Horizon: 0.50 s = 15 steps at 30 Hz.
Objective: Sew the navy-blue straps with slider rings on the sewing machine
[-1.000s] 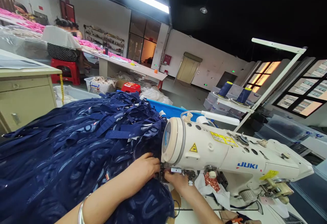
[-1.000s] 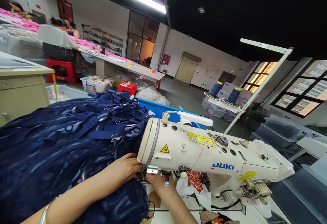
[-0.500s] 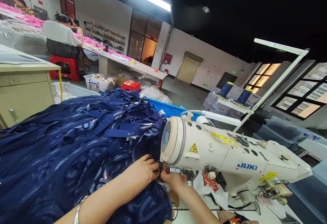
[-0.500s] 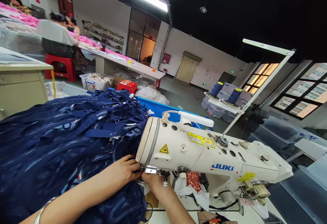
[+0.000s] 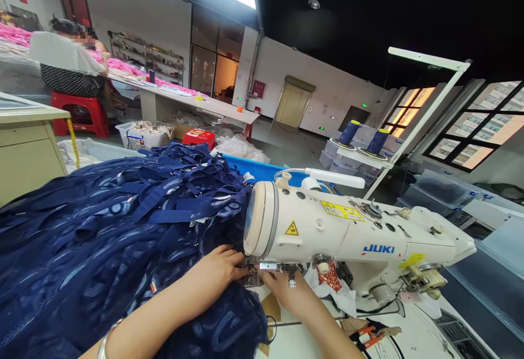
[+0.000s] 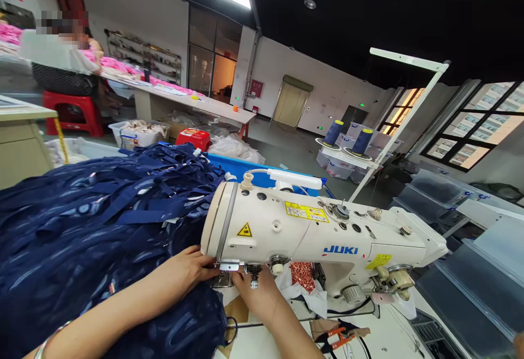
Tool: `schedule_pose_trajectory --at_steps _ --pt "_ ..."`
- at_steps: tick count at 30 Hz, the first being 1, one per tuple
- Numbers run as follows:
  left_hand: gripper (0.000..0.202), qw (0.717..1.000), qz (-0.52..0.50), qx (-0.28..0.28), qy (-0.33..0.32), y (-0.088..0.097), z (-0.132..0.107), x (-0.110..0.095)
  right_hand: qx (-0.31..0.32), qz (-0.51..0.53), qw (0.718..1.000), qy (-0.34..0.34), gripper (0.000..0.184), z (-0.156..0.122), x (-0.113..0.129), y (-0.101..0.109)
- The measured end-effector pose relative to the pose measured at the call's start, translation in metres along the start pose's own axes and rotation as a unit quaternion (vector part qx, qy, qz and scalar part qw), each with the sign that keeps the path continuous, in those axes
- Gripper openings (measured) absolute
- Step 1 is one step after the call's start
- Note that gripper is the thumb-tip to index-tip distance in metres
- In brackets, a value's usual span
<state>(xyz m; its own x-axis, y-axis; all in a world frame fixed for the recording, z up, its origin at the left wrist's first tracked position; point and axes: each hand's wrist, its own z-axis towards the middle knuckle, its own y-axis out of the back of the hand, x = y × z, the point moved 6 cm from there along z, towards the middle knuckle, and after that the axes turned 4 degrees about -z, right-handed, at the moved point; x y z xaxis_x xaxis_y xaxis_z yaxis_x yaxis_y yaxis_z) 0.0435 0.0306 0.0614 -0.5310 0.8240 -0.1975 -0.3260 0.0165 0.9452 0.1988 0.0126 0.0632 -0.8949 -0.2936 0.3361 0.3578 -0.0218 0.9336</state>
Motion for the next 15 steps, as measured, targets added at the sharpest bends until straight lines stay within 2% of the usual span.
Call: schedule_pose_trajectory --at_steps 2,6,9,12,15 --pt "0.044 1.000 0.007 -0.006 -0.006 -0.001 0.000 0.000 -0.003 -0.056 0.998 0.037 0.032 -0.005 0.012 0.003" --pt "0.041 0.999 0.026 -0.012 -0.015 -0.004 0.003 0.001 -0.016 -0.176 0.981 0.083 0.051 -0.017 0.031 -0.001" --pt "0.042 1.000 0.022 0.011 -0.002 -0.004 0.005 0.002 -0.019 -0.234 0.967 0.104 0.052 -0.022 0.036 -0.003" --pt "0.043 0.999 -0.024 0.028 0.011 0.002 0.004 0.001 -0.022 -0.166 0.981 0.103 0.048 -0.018 0.028 0.003" --pt "0.037 0.991 -0.129 0.026 0.022 0.016 0.003 0.000 -0.037 -0.079 0.991 0.097 0.033 -0.006 0.011 0.012"
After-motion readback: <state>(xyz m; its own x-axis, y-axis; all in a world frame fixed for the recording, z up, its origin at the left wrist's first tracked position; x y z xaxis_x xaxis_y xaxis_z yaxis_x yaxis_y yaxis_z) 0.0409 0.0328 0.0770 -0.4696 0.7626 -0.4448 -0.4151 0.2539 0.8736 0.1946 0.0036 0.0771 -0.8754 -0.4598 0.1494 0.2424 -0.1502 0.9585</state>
